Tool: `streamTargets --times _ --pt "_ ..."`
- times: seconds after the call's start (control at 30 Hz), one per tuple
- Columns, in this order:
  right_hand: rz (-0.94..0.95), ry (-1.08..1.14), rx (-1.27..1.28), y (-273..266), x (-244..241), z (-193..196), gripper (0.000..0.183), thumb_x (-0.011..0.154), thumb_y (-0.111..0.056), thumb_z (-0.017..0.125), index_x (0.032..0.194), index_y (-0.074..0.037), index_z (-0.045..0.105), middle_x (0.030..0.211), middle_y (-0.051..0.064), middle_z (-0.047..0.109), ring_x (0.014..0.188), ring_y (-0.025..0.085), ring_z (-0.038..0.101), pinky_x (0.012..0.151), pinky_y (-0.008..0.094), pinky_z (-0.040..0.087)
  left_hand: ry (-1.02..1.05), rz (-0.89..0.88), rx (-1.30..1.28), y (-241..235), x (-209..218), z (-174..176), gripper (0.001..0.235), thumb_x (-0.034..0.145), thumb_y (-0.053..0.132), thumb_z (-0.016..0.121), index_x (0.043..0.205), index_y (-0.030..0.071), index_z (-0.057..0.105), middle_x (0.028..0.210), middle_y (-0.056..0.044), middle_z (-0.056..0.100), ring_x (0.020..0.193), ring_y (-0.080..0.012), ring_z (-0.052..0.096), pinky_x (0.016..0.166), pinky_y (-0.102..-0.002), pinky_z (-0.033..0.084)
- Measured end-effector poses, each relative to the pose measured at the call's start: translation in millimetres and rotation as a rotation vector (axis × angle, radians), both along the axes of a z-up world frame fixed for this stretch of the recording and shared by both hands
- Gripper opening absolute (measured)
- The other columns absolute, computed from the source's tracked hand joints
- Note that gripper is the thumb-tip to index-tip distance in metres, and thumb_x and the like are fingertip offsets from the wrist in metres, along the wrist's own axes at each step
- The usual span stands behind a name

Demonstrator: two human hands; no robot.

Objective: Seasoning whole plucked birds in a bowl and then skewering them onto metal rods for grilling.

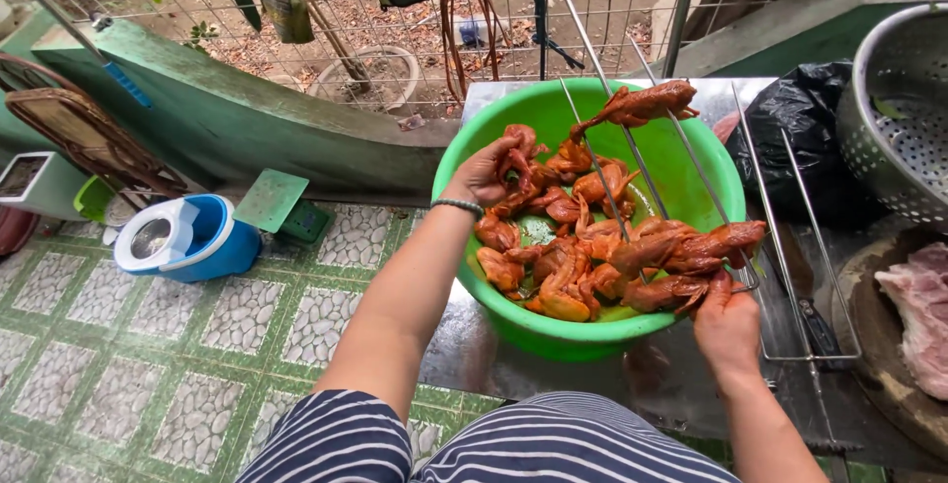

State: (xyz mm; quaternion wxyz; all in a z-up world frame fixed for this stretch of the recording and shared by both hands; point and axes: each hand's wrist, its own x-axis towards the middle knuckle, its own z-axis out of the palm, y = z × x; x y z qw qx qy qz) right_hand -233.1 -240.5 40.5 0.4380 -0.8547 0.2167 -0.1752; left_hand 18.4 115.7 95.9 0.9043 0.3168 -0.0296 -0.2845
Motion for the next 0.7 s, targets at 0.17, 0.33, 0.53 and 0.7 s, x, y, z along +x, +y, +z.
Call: streamTargets --times 0.17,0.33,0.53,0.7 --pt "-0.03 0.024 -0.039 1.7 -1.0 2.4 0.047 0.114 -0.038 0.047 0.103 0.002 0.07 0.089 0.031 0.07 0.09 0.051 0.068 0.074 0.054 0.051 -0.015 -0.125 0.207 -7.4 47.8 -19.8 0.024 0.092 0.005 0.076 0.113 -0.003 0.066 0.094 -0.015 0.072 0.081 -0.0265 0.073 0.075 -0.036 0.059" --pt "-0.017 -0.017 -0.02 0.4 -1.1 -5.2 0.044 0.113 -0.036 0.049 0.099 0.001 0.069 0.083 0.029 0.069 0.081 0.047 0.069 0.069 0.052 0.052 -0.087 0.002 0.294 -5.9 76.4 23.7 0.023 0.091 0.007 0.072 0.111 -0.003 0.067 0.096 -0.015 0.073 0.082 -0.0285 0.075 0.073 -0.038 0.065" --pt "0.063 -0.055 -0.028 -11.8 2.0 -22.1 0.041 0.111 -0.032 0.049 0.093 0.0 0.065 0.073 0.021 0.068 0.069 0.037 0.068 0.063 0.047 0.052 -0.287 0.319 0.614 4.4 142.5 57.6 0.047 0.076 -0.004 0.084 0.117 0.005 0.061 0.097 -0.01 0.07 0.079 -0.0271 0.071 0.065 -0.042 0.061" --pt "0.106 0.012 0.021 -35.7 8.8 -59.3 0.044 0.112 -0.035 0.051 0.088 0.0 0.063 0.067 0.018 0.065 0.059 0.031 0.066 0.063 0.045 0.052 -0.409 0.55 0.724 41.3 202.1 64.8 0.069 0.061 -0.013 0.076 0.124 0.009 0.058 0.104 -0.008 0.073 0.09 -0.0242 0.076 0.074 -0.038 0.067"
